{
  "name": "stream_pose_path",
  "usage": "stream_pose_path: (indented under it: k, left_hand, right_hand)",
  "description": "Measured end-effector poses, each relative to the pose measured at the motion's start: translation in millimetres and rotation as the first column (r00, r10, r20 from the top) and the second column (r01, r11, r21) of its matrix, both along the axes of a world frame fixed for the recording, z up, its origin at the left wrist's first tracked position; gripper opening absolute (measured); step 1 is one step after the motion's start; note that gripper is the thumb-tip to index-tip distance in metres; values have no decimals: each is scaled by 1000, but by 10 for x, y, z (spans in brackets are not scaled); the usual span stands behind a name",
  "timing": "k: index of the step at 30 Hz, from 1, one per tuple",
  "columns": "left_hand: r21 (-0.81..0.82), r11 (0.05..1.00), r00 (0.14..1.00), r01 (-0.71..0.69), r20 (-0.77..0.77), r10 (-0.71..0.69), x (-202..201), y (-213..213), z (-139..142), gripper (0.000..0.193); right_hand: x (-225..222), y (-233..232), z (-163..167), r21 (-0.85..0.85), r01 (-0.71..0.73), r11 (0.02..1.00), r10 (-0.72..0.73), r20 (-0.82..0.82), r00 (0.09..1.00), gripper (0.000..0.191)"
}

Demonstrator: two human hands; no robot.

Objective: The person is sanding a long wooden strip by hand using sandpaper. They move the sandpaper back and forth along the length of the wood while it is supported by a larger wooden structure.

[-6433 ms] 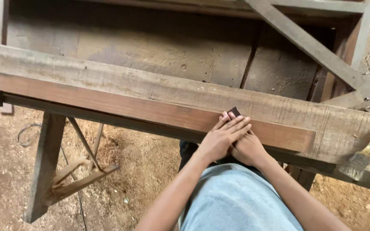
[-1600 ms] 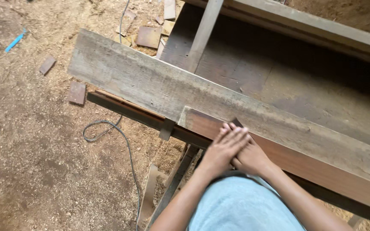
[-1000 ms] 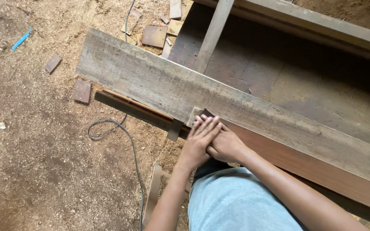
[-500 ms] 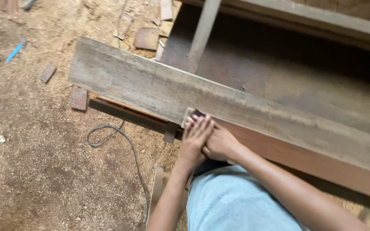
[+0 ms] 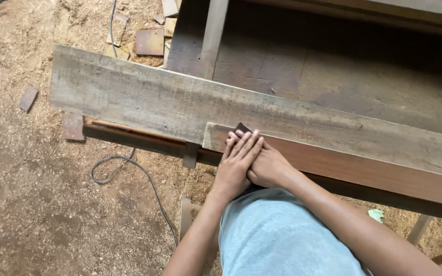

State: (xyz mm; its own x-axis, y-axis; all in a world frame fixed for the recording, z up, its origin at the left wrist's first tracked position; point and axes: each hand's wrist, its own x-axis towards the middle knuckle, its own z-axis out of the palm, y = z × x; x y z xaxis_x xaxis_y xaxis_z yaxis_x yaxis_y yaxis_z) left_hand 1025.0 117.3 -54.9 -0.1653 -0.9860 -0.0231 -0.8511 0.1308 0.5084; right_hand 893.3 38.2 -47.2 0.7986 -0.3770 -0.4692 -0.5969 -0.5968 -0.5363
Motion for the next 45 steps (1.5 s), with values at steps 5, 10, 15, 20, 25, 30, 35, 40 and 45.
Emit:
stream_pose_path:
  k: [5, 10, 15, 20, 25, 30, 35, 40, 45]
  left_hand:
    - [120, 983, 960, 138, -259, -103, -305, -27, 82, 88]
    - [49, 987, 983, 154, -110, -148, -414, -125, 73, 92]
    - [101, 948, 941, 301, -196, -277, -641, -127, 45, 92]
    - [-6, 907, 905, 421, -67, -421, -1131, -279, 36, 93]
    - [288, 850, 896, 442, -105, -430, -1394, -317, 34, 102]
    - [70, 933, 935, 353, -55, -350, -1613, -202, -56, 93]
    - [111, 940, 930, 322, 147, -336, -1889, -159, -97, 98]
    - [101, 945, 933, 310, 156, -323, -2235, -171, -91, 103]
    - [116, 942, 928, 314, 174, -330, -2592, -221, -86, 106]
  right_hand:
    - [-392, 113, 64, -74, 30, 997, -31, -14, 999, 73]
    - [-552, 141, 4, -56, 114, 992, -117, -48, 992, 74]
    - [-838, 285, -3, -65, 215, 974, -218, -49, 975, 75]
    - [-1411, 435, -130, -242, 344, 908, -362, -34, 932, 75]
    - [-2094, 567, -159, -381, 588, 714, -584, 140, 800, 78]
    - [-2247, 652, -170, -441, 709, 550, -684, 249, 686, 79]
    - [-2496, 661, -178, -406, 654, 638, -612, 247, 751, 73]
    - [-2922, 665, -129, -419, 719, 554, -677, 275, 682, 73]
    - [-3314, 640, -156, -415, 768, 488, -728, 292, 620, 72]
